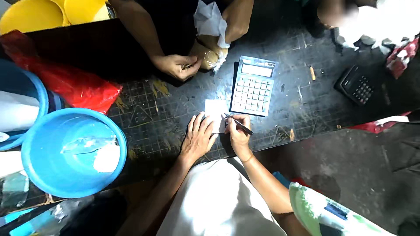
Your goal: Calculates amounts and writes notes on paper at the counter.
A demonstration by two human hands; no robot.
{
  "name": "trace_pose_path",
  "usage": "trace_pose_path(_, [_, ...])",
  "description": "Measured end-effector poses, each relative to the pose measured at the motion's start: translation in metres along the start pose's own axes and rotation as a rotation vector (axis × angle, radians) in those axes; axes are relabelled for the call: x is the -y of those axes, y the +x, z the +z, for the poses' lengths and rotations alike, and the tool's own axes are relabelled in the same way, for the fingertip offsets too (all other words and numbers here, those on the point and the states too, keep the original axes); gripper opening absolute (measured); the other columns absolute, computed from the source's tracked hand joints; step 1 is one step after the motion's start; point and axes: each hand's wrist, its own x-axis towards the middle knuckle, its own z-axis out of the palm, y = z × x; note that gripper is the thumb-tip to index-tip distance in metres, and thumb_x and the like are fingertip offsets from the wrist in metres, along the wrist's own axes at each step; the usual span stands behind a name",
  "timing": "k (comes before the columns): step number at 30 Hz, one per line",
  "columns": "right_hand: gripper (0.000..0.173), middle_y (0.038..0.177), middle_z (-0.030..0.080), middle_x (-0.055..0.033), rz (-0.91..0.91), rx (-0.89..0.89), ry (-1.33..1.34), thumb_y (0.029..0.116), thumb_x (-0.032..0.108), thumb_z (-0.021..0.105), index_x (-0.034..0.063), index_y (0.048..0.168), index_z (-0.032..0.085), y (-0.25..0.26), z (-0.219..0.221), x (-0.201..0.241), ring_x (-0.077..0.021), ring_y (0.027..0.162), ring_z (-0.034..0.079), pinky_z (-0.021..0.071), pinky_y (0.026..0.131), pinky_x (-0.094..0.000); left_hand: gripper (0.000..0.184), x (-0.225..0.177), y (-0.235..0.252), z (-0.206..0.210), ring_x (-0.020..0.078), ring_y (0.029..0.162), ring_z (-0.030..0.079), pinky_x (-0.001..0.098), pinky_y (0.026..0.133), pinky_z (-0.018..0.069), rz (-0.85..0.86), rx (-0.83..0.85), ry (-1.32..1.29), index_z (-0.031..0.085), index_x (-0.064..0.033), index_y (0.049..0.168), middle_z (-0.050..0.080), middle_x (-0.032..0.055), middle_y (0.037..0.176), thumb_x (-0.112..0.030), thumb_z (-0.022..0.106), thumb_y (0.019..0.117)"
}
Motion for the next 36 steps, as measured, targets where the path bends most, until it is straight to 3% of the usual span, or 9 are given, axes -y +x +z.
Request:
trace_pose_path(3, [0.007,0.078,0.069,-0.0042,-0.047,-0.003,-0.032,0.0954,0.009,0.065,0.0061,0.099,0.061,0.007,0.002,-0.001,-0.0114,0.052,0.061,0.0546,0.046,-0.0266,0.046,0.001,0.001,0.001,0.0345,0.152,0.031,0.0577,0.124,0.0222,0.01,-0.015,0.005,0.061,-0.016,0.139,0.051,0.009,0.153,-0.043,0.05,0.1037])
trace_pose_path(8, [0.01,0.069,0.061,-0.0007,-0.18,-0.009,-0.111,0.0926,0.007,0.065,0.0077,0.085,0.058,0.017,0.014,-0.005,-0.0078,0.055,0.058,0.0509,0.049,-0.0235,0.049,0.002,0.0,0.002,0.0334,0.152,0.03,0.0569,0.124,0.0215,0.017,-0.021,0.006,0.059,-0.0156,0.143,0.05,0.0067,0.155,-0.043,0.051,0.1034])
trace_pose_path(15, [0.009,0.075,0.064,-0.0037,-0.263,0.005,-0.292,0.0927,0.009,0.066,0.0035,0.086,0.064,0.017,0.017,-0.013,-0.0084,0.061,0.061,0.0539,0.054,-0.024,0.048,0.002,0.001,0.001,0.0318,0.153,0.029,0.0557,0.125,0.0196,0.016,-0.008,0.021,0.06,-0.0145,0.142,0.048,0.0034,0.157,-0.041,0.051,0.1026])
trace_pose_path(22, [0.012,0.072,0.064,-0.0038,-0.261,0.017,-0.378,0.0936,0.013,0.067,0.004,0.086,0.064,0.015,0.017,-0.012,-0.0093,0.058,0.061,0.0537,0.051,-0.0264,0.047,0.001,0.001,0.0,0.0316,0.153,0.029,0.0556,0.125,0.0197,0.022,-0.019,0.014,0.061,-0.0121,0.139,0.047,0.004,0.157,-0.04,0.051,0.1025])
trace_pose_path(36, [0.013,0.07,0.062,-0.0031,-0.228,-0.002,-0.354,0.0941,0.012,0.066,0.0051,0.083,0.063,0.016,0.018,-0.01,-0.0089,0.055,0.058,0.0509,0.048,-0.0251,0.048,0.001,0.002,0.0,0.0316,0.153,0.028,0.055,0.125,0.0184,0.017,-0.004,0.038,0.06,-0.0139,0.14,0.047,0.0032,0.157,-0.042,0.049,0.1032])
